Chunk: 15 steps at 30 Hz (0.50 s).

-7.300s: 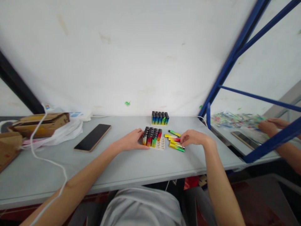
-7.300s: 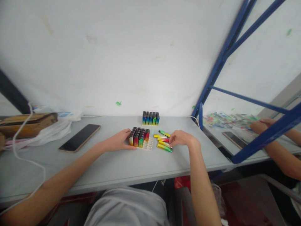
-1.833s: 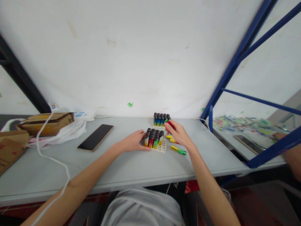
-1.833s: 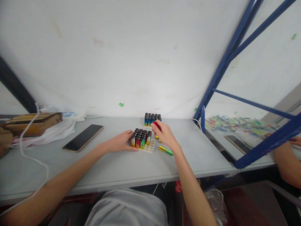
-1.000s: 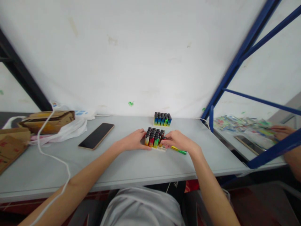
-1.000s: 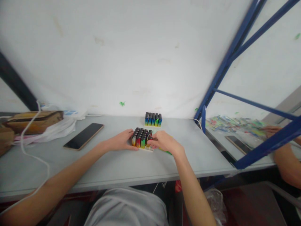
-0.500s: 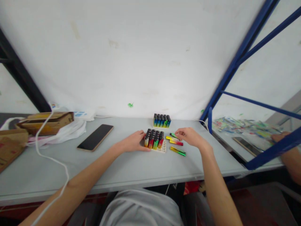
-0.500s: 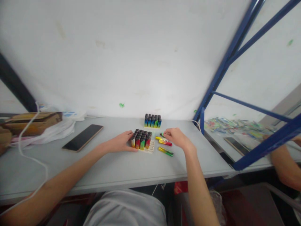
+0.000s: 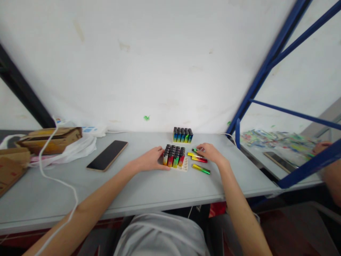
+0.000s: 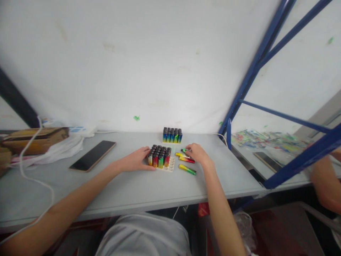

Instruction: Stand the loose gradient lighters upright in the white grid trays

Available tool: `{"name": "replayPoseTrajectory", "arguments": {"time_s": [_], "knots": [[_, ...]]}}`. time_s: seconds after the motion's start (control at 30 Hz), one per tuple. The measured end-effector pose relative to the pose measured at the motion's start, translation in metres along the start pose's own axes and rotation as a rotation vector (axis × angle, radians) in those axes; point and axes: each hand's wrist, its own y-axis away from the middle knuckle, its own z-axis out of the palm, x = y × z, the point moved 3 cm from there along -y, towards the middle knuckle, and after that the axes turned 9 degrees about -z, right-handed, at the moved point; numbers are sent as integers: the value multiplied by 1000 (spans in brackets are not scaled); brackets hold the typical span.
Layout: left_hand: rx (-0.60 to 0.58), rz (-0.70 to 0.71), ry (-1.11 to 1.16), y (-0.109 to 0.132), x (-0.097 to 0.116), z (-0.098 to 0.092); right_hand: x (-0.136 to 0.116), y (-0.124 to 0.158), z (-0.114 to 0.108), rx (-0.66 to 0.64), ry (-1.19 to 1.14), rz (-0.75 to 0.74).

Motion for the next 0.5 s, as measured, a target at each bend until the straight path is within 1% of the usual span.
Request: {"name": "replayPoseTrajectory", "arguments": {"time_s": [0.13, 0.2, 0.27, 0.33, 0.43, 0.5], "knots": [[13, 0, 14, 0, 0, 0, 3, -2, 9, 62, -38, -13], [12, 1, 10, 0, 0, 0, 3, -1, 7, 80, -63, -19], [11, 3, 17, 0, 0, 0, 2, 0, 2, 134, -134, -5], [14, 6, 31, 0, 0, -1, -1, 0, -3, 217, -297, 32], [24, 7, 36, 1, 0, -1, -14, -1, -7, 329, -638, 67], [21, 4, 30, 1, 0, -1, -27, -3, -8, 344, -828, 69]]}}
